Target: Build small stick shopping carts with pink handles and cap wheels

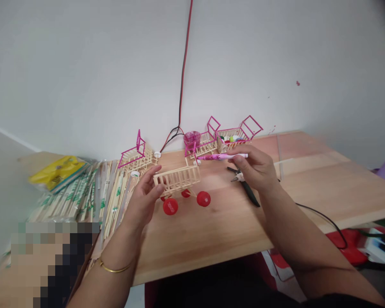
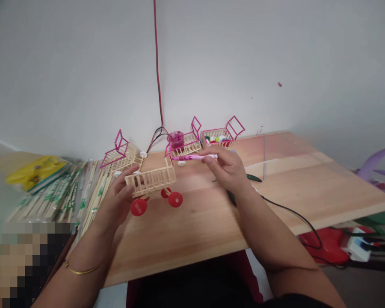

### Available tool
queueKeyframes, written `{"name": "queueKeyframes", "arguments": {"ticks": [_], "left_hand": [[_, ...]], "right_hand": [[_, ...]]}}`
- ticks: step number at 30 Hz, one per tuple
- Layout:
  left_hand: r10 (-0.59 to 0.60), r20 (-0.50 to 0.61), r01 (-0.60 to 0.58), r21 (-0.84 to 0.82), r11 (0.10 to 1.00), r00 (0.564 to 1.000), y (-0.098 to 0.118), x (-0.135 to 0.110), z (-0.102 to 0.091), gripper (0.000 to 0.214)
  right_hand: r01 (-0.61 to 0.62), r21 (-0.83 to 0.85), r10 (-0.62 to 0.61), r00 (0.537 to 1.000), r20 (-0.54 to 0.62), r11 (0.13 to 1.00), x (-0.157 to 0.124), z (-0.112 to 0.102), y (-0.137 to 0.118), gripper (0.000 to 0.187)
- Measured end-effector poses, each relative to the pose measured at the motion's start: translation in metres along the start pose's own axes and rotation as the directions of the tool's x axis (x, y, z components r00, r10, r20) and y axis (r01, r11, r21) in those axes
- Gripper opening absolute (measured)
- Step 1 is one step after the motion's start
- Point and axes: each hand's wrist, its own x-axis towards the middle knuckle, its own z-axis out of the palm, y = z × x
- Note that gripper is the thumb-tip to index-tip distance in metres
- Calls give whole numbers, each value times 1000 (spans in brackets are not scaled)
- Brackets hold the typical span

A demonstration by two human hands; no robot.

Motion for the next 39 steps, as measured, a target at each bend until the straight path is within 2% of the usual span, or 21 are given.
{"name": "queueKeyframes", "arguments": {"ticks": [4, 9, 15, 21, 28, 33, 39], "left_hand": [[-76, 27, 78, -63, 995, 997, 4, -1, -2, 69], [-90, 50, 95, -114, 989, 995, 6, 0, -2, 68], [-124, 83, 134, -130, 982, 989, 9, -2, 1, 68], [-158, 126, 173, -122, 977, 979, 12, -3, 3, 68], [-118, 112, 132, -130, 983, 987, 13, -9, 7, 63], [-113, 140, 134, -149, 980, 984, 10, -6, 2, 59], [-117, 150, 142, -173, 975, 982, 9, -3, -2, 55]], "right_hand": [[-3, -2, 3, 999, 32, 1000, -2, 0, 0, 17], [-4, 78, 8, 999, -47, 997, -1, 3, 0, 15], [12, 180, -5, 999, -39, 984, 2, 7, -3, 16], [0, 204, 10, 999, -47, 979, 2, 4, -3, 16], [-1, 175, -2, 1000, 13, 985, 0, 3, -5, 17], [31, 143, -42, 996, 75, 989, -1, 1, -3, 16], [-26, 166, 25, 1000, 10, 986, 1, 0, -4, 17]]}}
